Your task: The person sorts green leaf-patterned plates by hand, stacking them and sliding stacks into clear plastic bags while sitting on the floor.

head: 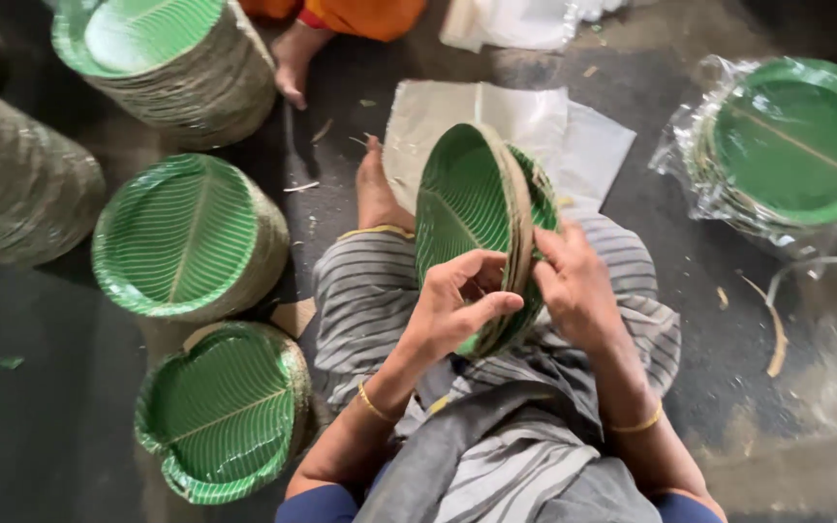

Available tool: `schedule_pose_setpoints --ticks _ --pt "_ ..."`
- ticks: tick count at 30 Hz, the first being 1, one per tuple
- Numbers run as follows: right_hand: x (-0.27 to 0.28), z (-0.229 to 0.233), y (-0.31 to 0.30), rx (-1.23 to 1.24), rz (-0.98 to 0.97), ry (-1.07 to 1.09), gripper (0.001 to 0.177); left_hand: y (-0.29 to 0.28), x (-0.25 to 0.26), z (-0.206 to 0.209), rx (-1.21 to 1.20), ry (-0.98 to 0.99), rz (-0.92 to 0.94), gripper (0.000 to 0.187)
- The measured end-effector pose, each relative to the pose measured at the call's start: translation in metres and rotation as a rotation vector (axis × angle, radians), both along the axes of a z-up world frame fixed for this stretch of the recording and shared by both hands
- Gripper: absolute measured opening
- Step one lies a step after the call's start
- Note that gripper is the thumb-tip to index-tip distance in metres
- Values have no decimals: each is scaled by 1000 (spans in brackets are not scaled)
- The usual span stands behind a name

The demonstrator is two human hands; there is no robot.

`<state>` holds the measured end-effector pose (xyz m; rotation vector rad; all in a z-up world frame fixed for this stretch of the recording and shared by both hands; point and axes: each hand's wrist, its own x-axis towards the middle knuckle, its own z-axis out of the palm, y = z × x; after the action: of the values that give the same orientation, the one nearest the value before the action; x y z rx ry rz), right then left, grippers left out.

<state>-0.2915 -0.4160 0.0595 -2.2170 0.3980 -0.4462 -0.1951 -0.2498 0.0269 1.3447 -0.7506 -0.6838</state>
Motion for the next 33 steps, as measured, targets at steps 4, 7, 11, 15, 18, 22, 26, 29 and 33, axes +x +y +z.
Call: schedule_pose_setpoints --ticks 4,7,11,15,18,22,26,29,33 --pt "5 9 27 -6 40 -20 43 17 18 -13 -105 226 48 31" --pt "4 11 35 -49 49 -44 47 27 26 -32 -241 369 1 29" --pt "8 20 43 -104 87 -81 67 36 33 -43 -297 443 31 27" --pt "13 19 49 -159 74 -104 90 46 37 -45 -226 420 30 22" --pt "16 14 48 -181 67 -112 89 56 33 -32 -202 320 110 17" --pt "14 12 44 -197 72 -131 82 76 27 -1 -126 100 472 10" --pt "18 19 54 -187 80 -124 84 69 24 10 -141 196 283 24" --pt "17 21 62 -206 89 -114 86 60 17 5 -21 14 234 27" --pt "16 18 60 -235 89 -148 88 60 28 -26 -121 115 143 26"
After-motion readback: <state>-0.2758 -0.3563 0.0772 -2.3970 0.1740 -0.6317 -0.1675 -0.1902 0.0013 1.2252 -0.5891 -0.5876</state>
